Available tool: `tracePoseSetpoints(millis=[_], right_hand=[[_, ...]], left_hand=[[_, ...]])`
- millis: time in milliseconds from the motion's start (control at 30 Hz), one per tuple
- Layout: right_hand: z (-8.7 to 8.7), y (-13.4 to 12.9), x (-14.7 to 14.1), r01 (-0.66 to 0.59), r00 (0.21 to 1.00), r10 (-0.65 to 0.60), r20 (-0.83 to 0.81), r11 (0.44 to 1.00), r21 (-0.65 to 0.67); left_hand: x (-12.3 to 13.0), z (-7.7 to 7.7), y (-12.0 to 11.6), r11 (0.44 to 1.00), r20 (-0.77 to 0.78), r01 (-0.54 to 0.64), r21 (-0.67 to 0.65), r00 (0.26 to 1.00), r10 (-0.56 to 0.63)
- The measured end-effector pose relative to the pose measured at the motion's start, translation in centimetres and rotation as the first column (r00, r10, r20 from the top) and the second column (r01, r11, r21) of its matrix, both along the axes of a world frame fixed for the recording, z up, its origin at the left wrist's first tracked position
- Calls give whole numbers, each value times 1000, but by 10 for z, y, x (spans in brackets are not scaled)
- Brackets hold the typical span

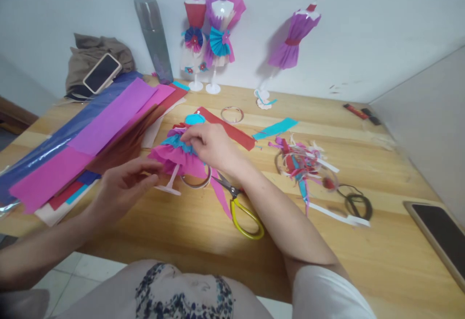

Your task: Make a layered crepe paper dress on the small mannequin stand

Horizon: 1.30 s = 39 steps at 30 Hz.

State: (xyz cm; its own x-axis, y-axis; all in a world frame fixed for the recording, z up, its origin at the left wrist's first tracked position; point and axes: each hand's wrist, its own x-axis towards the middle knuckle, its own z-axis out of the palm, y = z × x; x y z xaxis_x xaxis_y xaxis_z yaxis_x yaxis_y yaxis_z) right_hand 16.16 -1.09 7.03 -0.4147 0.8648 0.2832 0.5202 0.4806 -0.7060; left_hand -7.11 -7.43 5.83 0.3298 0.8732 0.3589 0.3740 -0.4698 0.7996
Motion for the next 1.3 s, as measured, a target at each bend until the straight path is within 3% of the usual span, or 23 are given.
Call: tracePoseSetpoints(millis=[67, 133, 200, 300, 367, 433, 500, 567, 700, 833, 933, 1033, 1300], right_hand=[[-1, 1, -1, 59, 998, -59, 1, 998, 32], [-3, 0, -5, 34, 999, -36, 40, 998, 50], [-3, -2, -8, -56, 994, 53, 90, 998, 31], [-1, -5, -9, -71, 994, 69, 87, 997, 14], [0, -4, -9, 6, 998, -9, 54, 998, 61], [-1, -1, -9, 37, 998, -44, 47, 991, 129], [-5, 2, -12, 5, 996, -19, 82, 984, 177], [-9, 2, -16, -30, 991, 4, 136, 983, 184], [-13, -1, -22, 22, 977, -57, 206, 986, 168], [-12, -4, -22, 64, 969, -100, 227, 985, 162], [-10, -5, -20, 103, 970, -134, 205, 982, 155], [-9, -4, -19, 149, 967, -177, 180, 976, 158], [-11, 4, -21, 106, 980, -136, 143, 973, 204]], left_hand=[[2, 2, -1, 945, 172, 120, -306, 983, -69], [7, 2, 1, 839, 345, 267, -474, 933, -102], [14, 0, 4, 767, 475, 364, -529, 875, -87], [26, -6, 6, 740, 553, 384, -552, 833, -20], [34, -6, 8, 702, 600, 379, -603, 795, 86], [41, -1, 10, 623, 657, 390, -678, 702, 276], [47, 5, 13, 544, 675, 420, -727, 585, 450], [52, 9, 18, 502, 671, 447, -741, 519, 529], [54, 5, 29, 481, 648, 434, -761, 482, 590], [53, 3, 37, 523, 646, 383, -761, 523, 556], [56, 10, 43, 552, 646, 361, -752, 568, 509], [63, 21, 42, 545, 614, 318, -776, 579, 537], [75, 28, 27, 484, 608, 368, -794, 459, 648]])
